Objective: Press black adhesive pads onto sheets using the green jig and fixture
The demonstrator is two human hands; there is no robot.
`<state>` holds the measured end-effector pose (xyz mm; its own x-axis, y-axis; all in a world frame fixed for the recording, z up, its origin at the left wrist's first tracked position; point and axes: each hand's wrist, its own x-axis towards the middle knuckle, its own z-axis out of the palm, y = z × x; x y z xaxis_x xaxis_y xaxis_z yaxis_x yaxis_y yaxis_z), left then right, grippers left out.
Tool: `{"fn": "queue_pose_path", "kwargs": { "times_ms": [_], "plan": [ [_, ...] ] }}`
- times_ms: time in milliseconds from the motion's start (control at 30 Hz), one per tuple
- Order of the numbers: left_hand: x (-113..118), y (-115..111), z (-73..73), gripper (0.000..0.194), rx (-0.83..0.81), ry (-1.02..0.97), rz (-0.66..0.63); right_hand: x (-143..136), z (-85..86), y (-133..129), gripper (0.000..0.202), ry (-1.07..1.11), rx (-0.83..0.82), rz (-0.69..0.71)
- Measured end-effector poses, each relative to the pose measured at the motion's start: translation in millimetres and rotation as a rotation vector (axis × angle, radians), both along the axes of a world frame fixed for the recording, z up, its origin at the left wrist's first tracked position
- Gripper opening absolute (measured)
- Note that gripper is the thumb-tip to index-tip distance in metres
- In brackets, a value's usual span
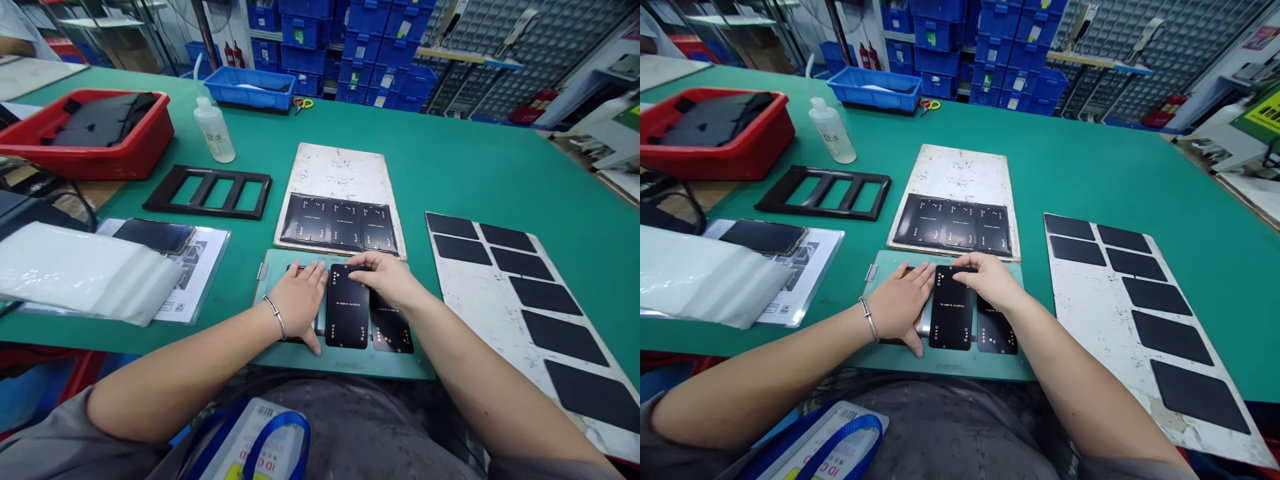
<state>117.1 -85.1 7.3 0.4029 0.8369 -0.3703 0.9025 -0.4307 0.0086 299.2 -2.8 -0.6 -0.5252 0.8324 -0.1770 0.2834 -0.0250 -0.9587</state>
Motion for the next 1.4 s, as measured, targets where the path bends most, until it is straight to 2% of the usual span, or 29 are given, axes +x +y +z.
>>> {"fn": "queue_pose_path", "kwargs": {
  "times_ms": [133, 200, 300, 367, 467, 567, 633, 700, 800, 867, 900, 967, 1000, 1033, 1100, 1200, 1300, 1400],
  "plan": [
    [-1, 0, -0.7, 0.135, 0.001, -0.009, -0.002, 2, -2.8, 2, 0.022, -0.064, 0.063, 0.038],
    [-2, 0, -1.0, 0.133, -0.002, -0.022, 0.002, 5, -3.9, 5, 0.024, -0.144, 0.191, 0.086],
    [-4, -1, -2.9, 0.131, -0.001, -0.055, 0.003, 9, -7.0, 2, 0.031, -0.355, 0.472, 0.166],
    [-7, -3, -5.0, 0.13, 0.006, -0.079, 0.007, 10, -11.1, -8, 0.04, -0.538, 0.61, 0.216],
    [-10, -4, -7.7, 0.127, 0.019, -0.108, 0.008, 9, -19.1, -35, 0.056, -0.741, 0.719, 0.322],
    [-9, -3, -7.5, 0.125, 0.022, -0.116, -0.007, 6, -22.0, -62, 0.065, -0.812, 0.77, 0.373],
    [-8, -2, -5.4, 0.126, 0.018, -0.099, -0.01, 3, -17.5, -70, 0.068, -0.815, 0.771, 0.372],
    [-5, -1, -2.4, 0.127, 0.022, -0.073, -0.009, 2, -8.7, -64, 0.07, -0.763, 0.74, 0.382],
    [-3, -1, 2.7, 0.127, 0.038, -0.044, -0.015, 16, 5.3, -28, 0.058, -0.575, 0.59, 0.423],
    [-2, 0, 6.3, 0.126, 0.034, -0.019, -0.021, 38, 10.1, 7, 0.049, -0.498, 0.509, 0.313],
    [-2, 0, 8.0, 0.126, 0.029, -0.006, -0.021, 52, 10.2, 26, 0.048, -0.53, 0.527, 0.153],
    [-1, 0, 11.1, 0.125, 0.014, 0.012, -0.011, 82, 5.3, 58, 0.06, -0.775, 0.603, -0.265],
    [-1, 0, 12.3, 0.125, 0.007, 0.014, -0.002, 96, 0.7, 71, 0.07, -0.928, 0.564, -0.429],
    [0, 0, 13.2, 0.125, 0.002, 0.012, 0.005, 109, -4.7, 81, 0.081, -1.056, 0.486, -0.519],
    [1, 0, 13.9, 0.127, -0.011, 0.009, 0.016, 126, -15.8, 94, 0.095, -1.214, 0.321, -0.571],
    [2, 1, 14.1, 0.127, -0.032, 0.033, 0.019, 133, -24.5, 99, 0.087, -1.266, 0.273, -0.533],
    [3, 1, 15.4, 0.127, -0.034, 0.044, 0.017, 126, -19.0, 92, 0.081, -1.299, 0.311, -0.49],
    [2, 1, 16.6, 0.128, -0.037, 0.032, 0.016, 120, -4.0, 80, 0.074, -1.346, 0.365, -0.423]
  ]
}}
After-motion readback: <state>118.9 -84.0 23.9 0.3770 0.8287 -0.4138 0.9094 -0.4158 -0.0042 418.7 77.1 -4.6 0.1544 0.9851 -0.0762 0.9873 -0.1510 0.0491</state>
